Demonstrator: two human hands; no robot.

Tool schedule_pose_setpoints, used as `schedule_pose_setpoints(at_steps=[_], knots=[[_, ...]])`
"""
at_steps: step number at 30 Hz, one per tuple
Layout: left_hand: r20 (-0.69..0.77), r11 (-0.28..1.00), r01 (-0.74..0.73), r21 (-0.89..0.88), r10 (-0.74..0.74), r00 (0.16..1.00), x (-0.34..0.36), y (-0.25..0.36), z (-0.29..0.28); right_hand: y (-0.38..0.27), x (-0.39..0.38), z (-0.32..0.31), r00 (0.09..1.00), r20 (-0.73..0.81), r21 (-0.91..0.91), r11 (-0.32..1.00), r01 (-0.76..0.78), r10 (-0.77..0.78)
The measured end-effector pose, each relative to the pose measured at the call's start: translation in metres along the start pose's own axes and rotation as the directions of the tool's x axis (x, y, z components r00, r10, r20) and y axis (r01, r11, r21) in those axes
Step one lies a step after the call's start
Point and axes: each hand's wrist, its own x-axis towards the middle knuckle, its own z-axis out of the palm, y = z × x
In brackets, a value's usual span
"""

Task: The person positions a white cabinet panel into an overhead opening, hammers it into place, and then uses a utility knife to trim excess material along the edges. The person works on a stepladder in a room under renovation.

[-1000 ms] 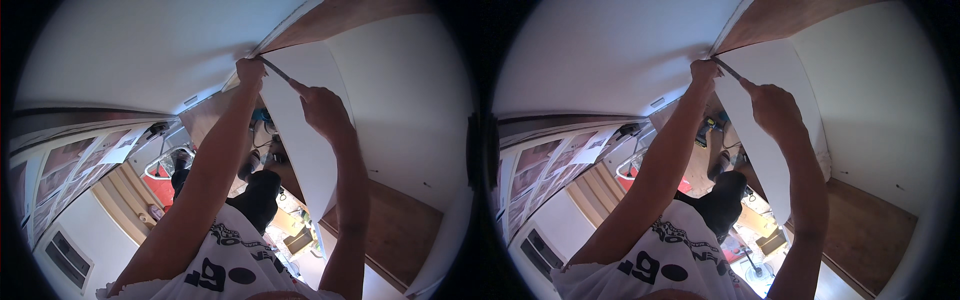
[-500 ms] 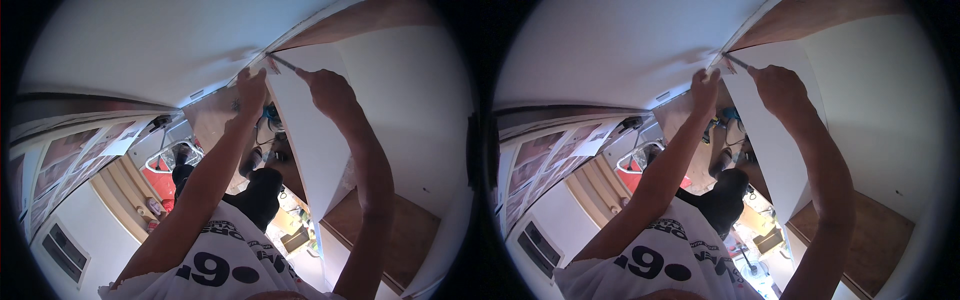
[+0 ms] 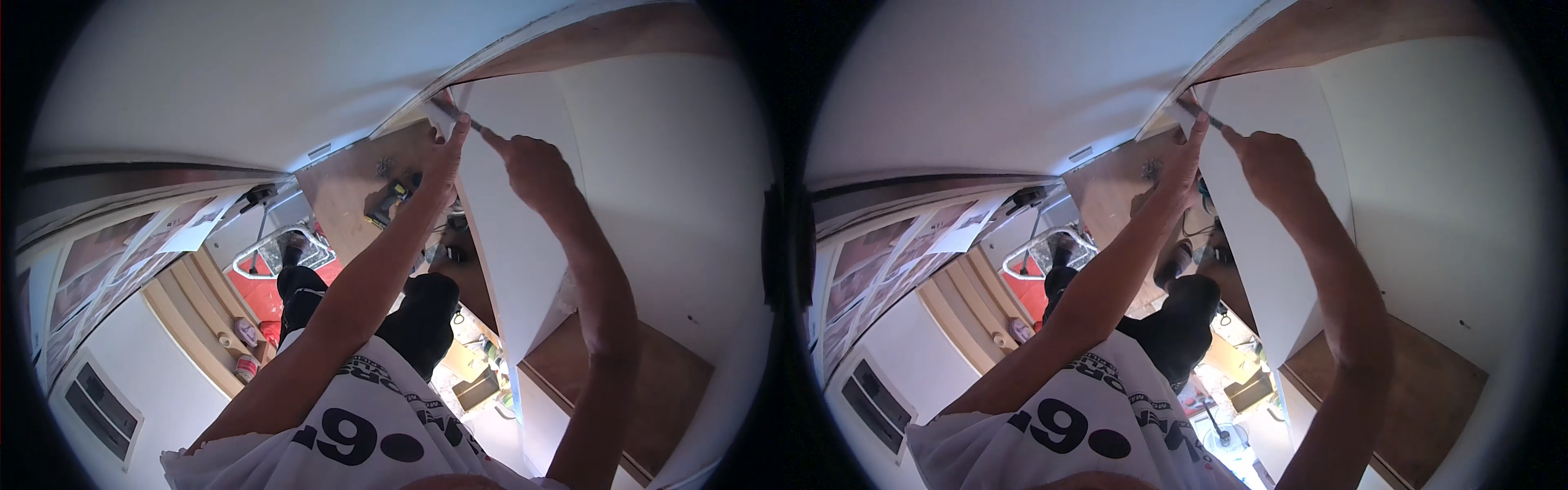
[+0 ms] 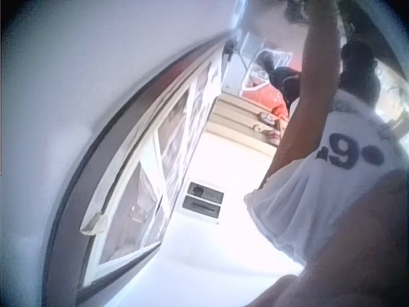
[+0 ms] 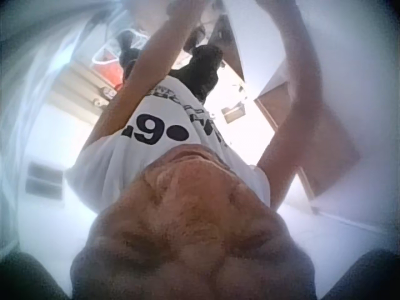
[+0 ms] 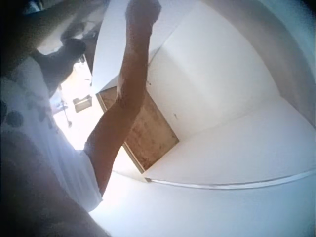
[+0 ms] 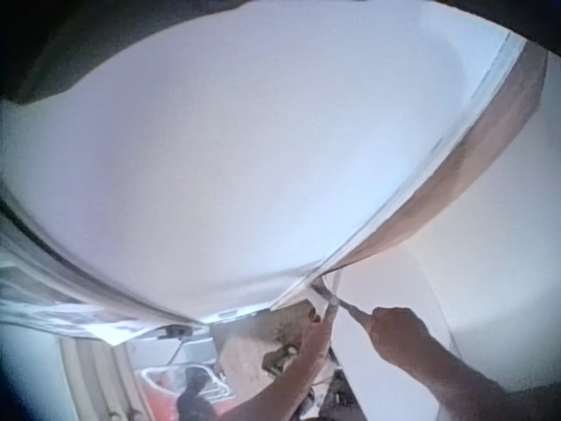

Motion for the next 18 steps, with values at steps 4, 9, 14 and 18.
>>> schedule_pose_setpoints(at_steps=[4,9,14,18], knots=[[0.036,0.989,-0.137,0.055,0.136,0.990,-0.019,0.010,0.020,0.001,-0.004,-0.005,1.000,-0.015,0.021,1.000,-0.003,0.004],[0.032,0.997,0.053,-0.060,-0.051,0.998,-0.013,-0.010,0.011,-0.001,-0.024,-0.008,1.000,-0.002,0.019,0.999,-0.026,0.026],[-0.090,0.987,-0.130,0.097,0.139,0.986,-0.001,-0.023,0.014,-0.004,-0.015,0.015,1.000,-0.011,0.072,0.997,-0.025,0.026],[-0.048,0.995,0.095,0.030,-0.093,0.995,-0.012,-0.001,0.017,-0.005,-0.012,0.016,0.997,0.021,0.135,0.988,-0.076,0.074]])
